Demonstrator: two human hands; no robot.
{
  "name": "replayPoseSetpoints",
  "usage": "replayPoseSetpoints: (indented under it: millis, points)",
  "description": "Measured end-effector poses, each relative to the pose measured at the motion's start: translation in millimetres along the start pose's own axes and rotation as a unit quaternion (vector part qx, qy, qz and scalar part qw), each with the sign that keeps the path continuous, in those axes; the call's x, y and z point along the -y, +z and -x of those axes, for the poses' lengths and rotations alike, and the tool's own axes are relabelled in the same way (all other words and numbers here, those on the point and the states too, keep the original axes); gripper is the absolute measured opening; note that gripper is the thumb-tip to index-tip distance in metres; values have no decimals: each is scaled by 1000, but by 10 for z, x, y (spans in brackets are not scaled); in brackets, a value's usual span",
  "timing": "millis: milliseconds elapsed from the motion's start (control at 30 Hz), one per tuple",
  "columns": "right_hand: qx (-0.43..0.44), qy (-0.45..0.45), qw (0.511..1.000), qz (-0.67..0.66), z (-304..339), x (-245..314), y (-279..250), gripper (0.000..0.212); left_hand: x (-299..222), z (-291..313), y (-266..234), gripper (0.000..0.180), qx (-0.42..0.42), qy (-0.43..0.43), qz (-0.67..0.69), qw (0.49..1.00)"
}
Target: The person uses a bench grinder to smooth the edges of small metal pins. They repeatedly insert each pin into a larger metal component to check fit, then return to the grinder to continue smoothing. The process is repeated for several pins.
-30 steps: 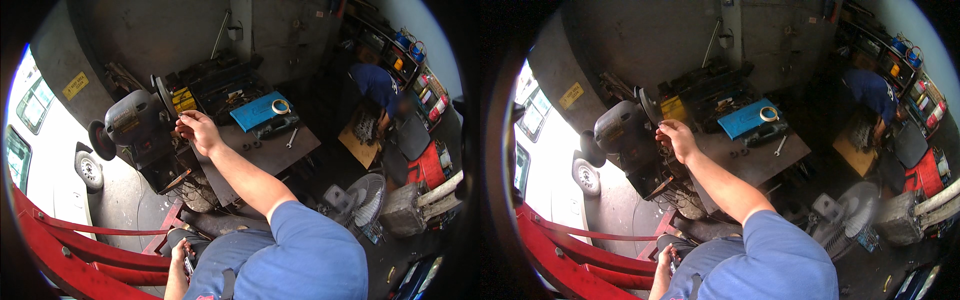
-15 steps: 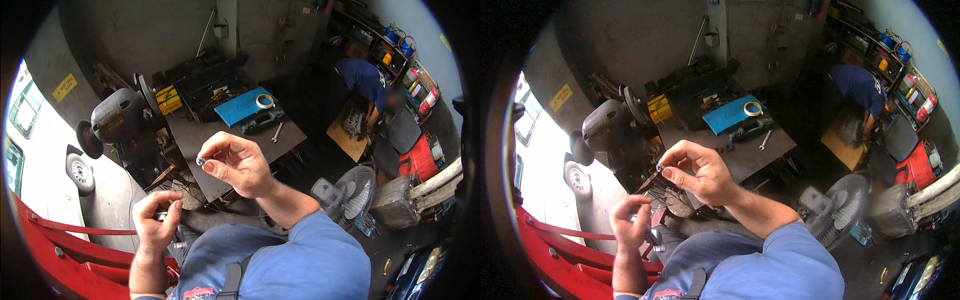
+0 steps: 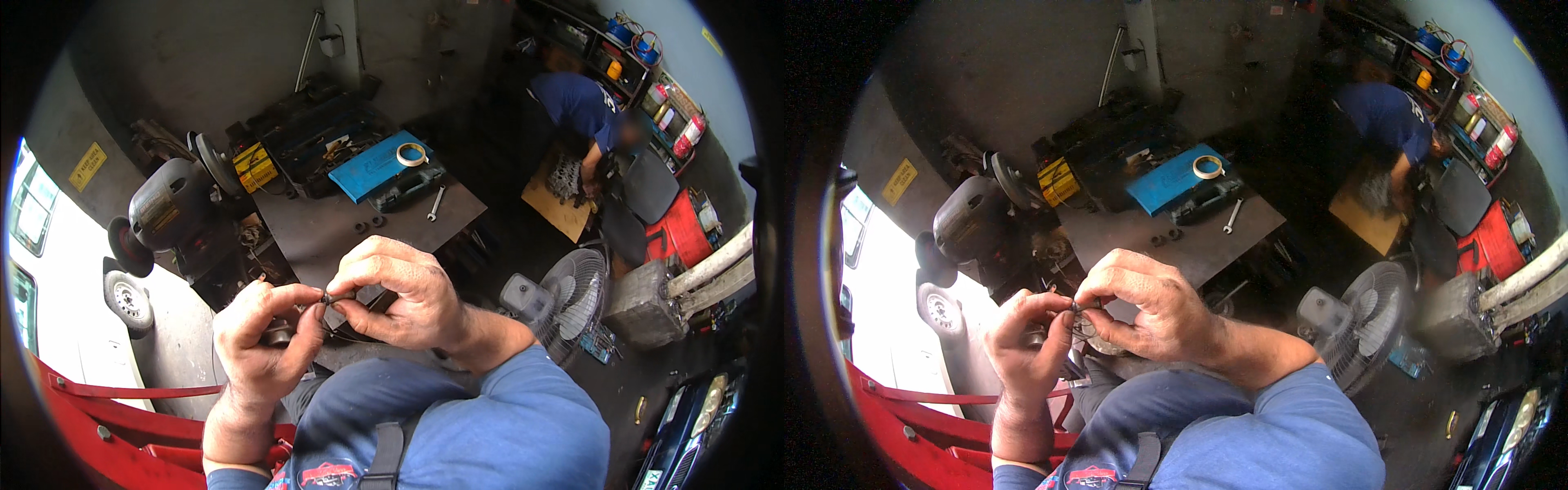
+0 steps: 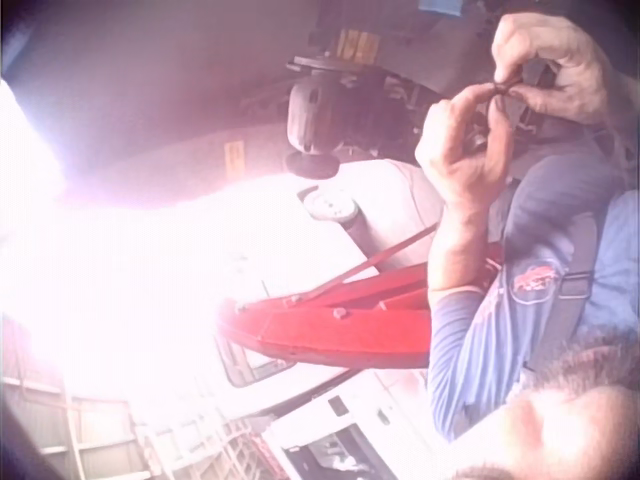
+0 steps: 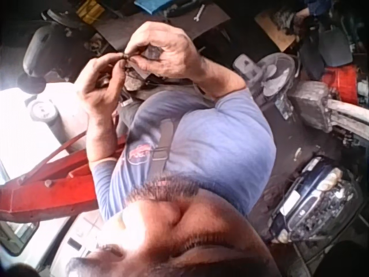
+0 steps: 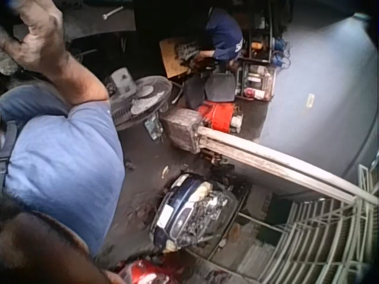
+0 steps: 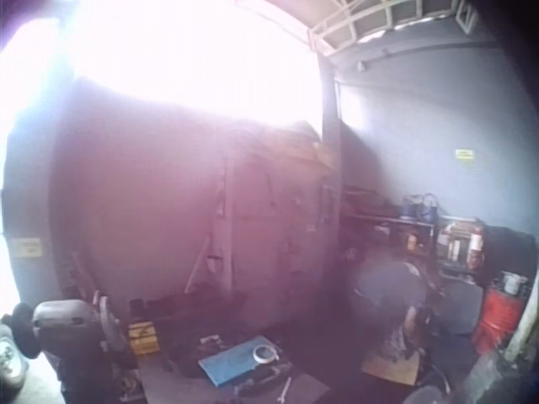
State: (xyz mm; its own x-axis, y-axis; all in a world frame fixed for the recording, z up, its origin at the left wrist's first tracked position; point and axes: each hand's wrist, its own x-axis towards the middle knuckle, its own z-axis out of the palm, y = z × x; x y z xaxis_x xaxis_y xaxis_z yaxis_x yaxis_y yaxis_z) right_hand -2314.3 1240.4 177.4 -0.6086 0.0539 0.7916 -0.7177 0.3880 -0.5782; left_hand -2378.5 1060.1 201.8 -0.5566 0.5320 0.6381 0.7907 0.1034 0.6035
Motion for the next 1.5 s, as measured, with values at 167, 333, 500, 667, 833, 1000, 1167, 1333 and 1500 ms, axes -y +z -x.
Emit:
replayPoseSetpoints:
  millis: [167,333,500,667,833,1000,1167,1333,1500]
  points:
    - [3,-37,996,77,24,-8,14,28,66,-42,69,18,-10,43,-27,999]
    - [-24,-57,996,61,70,-18,39,28,145,-27,117,15,-32,17,-30,999]
    - [-52,-20,998,15,135,7,-29,26,186,20,114,6,-22,-148,197,969]
    - [-47,-1,999,24,163,42,-55,25,112,32,118,8,33,-79,119,989]
    - [-42,0,998,38,181,50,-63,26,57,16,161,22,27,-29,82,996]
    - [-63,-31,994,89,231,13,-26,28,77,33,253,18,7,-25,76,997]
    - [-73,-48,991,100,282,8,-4,28,75,40,306,15,-2,3,42,999]
    - [-72,-40,993,84,306,6,-37,27,137,46,357,8,-18,-49,48,997]
    - [-77,98,982,-144,360,-20,-102,22,205,55,316,3,47,-57,123,990]
